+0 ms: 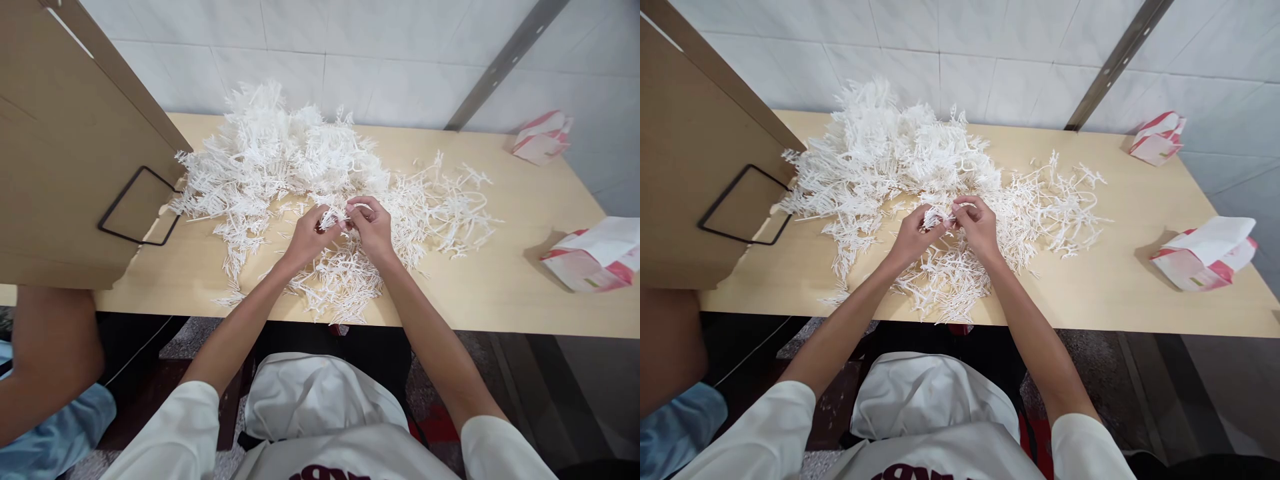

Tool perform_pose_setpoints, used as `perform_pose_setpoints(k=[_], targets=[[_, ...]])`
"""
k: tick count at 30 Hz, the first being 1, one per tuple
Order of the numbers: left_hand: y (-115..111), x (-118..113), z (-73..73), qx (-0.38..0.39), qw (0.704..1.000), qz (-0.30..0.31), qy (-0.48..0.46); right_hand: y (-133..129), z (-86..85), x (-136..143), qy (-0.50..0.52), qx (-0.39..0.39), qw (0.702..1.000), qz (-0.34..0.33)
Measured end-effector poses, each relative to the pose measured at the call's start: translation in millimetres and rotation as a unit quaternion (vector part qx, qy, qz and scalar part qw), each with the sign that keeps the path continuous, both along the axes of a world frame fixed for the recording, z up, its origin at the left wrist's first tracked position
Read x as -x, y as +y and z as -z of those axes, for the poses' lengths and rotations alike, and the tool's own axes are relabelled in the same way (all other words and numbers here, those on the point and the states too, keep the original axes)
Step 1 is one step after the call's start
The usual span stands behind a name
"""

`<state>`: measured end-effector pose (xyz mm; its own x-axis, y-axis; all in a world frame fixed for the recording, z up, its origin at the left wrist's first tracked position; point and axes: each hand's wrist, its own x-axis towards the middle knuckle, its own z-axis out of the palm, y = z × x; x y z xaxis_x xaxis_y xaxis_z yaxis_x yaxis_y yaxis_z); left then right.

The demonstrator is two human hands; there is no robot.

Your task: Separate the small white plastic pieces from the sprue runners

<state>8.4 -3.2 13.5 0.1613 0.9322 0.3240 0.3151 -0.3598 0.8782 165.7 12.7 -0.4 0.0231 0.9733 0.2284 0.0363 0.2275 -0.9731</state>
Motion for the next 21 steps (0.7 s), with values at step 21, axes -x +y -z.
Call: perform_pose_setpoints(k=[21], targets=[[6, 3, 2.5, 0.045, 0.998, 0.013, -0.030, -8, -9.1, 6, -0.082, -0.052, 0.994, -0.047]])
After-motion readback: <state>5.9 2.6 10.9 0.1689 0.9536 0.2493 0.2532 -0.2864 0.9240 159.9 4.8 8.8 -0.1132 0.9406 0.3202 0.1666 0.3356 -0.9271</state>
